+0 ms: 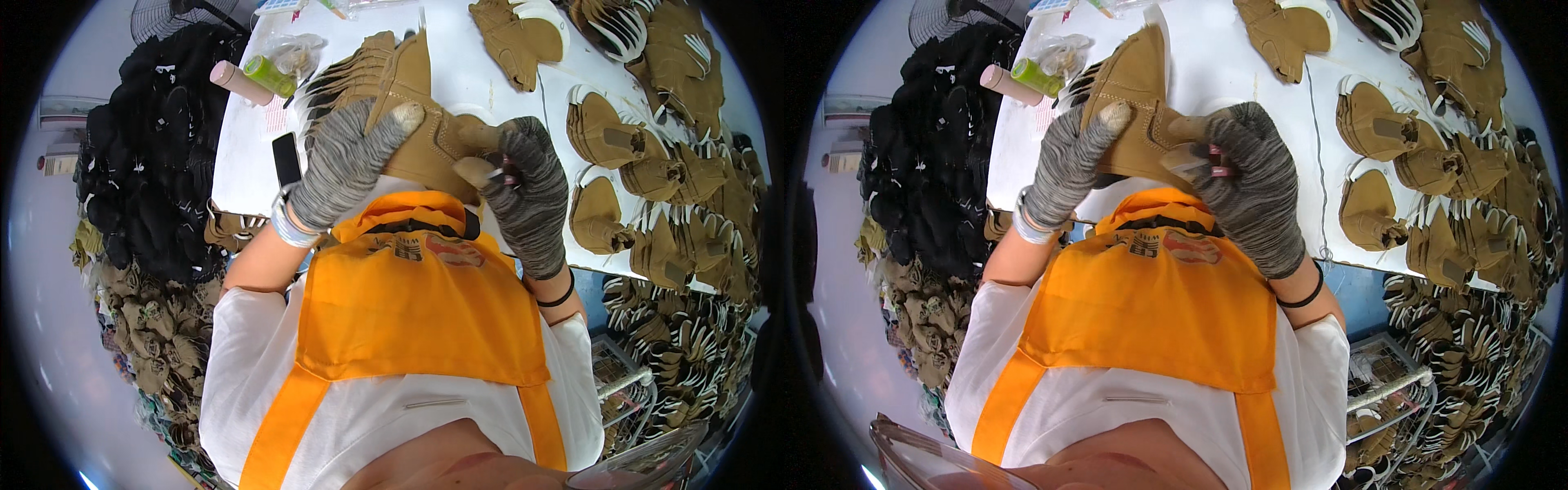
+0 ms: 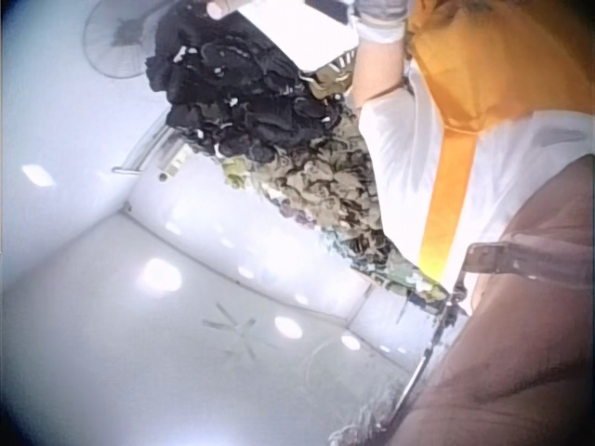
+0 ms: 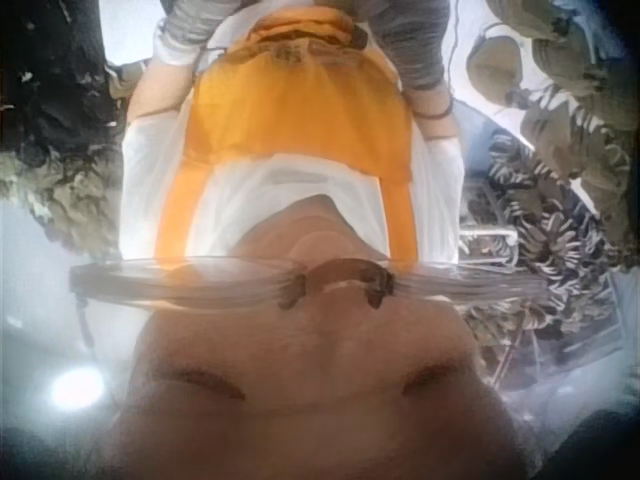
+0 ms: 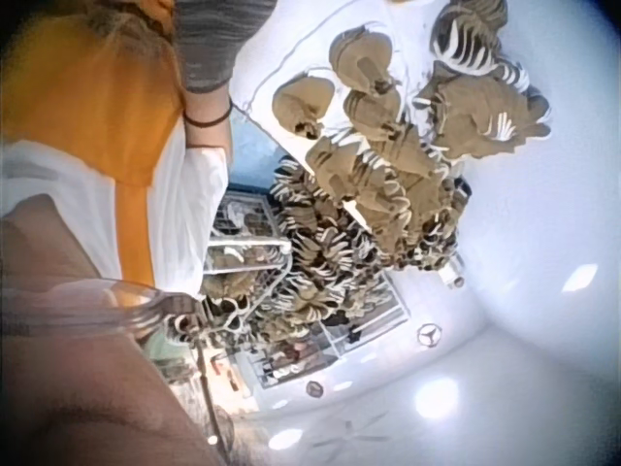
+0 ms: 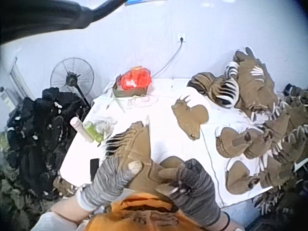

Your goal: The person uses snippers to trim excess threads and material from several brown shoe upper components on a white table.

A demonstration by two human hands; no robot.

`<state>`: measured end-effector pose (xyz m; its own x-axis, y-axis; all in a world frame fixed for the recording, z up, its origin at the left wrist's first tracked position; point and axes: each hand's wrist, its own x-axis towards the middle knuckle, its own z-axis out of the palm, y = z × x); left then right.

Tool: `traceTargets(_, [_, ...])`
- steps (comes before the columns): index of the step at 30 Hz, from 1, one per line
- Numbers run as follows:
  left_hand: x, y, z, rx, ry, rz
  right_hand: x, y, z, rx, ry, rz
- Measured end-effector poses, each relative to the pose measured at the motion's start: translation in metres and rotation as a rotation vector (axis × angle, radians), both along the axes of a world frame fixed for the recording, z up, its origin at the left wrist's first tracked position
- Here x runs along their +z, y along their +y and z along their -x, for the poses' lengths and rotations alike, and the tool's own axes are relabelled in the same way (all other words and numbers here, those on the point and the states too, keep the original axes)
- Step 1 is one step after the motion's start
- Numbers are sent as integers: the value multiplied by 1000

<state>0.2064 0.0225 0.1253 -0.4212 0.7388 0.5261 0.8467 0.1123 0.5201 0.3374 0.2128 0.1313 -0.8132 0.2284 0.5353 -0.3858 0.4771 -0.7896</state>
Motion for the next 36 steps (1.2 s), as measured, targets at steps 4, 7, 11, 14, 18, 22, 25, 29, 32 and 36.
traceTargets(4, [22, 23, -31, 163, -574, -214, -9, -1, 7, -15, 43, -84])
traceTargets(7, [17, 33, -35, 175, -849, -408, 7, -1, 0, -16, 23, -246])
traceTargets(11, [17, 30, -33, 107, -639, -348, 20, -16, 4, -86, -26, 39])
traceTargets(14, [-16, 14, -7, 125, 218, -96, 12, -10, 1, -185, -53, -79])
traceTargets(18, [-16, 1, 2, 32, 308, -15, 12, -7, -3, -275, -68, -288])
traceTargets(22, [2, -4, -5, 124, -437, 226, 11, -10, -7, -272, -76, -489])
traceTargets(25, [4, -8, -3, 40, -369, 226, 17, -10, -7, -265, -65, -553])
traceTargets(29, [-6, -9, 2, -77, -187, 110, 19, -6, -7, -233, -63, -621])
traceTargets(32, [7, -3, -6, 35, -739, 126, 19, -7, -6, -247, -75, -602])
traceTargets(36, [12, 5, -10, -3, -694, 27, 22, -6, -5, -242, -85, -611])
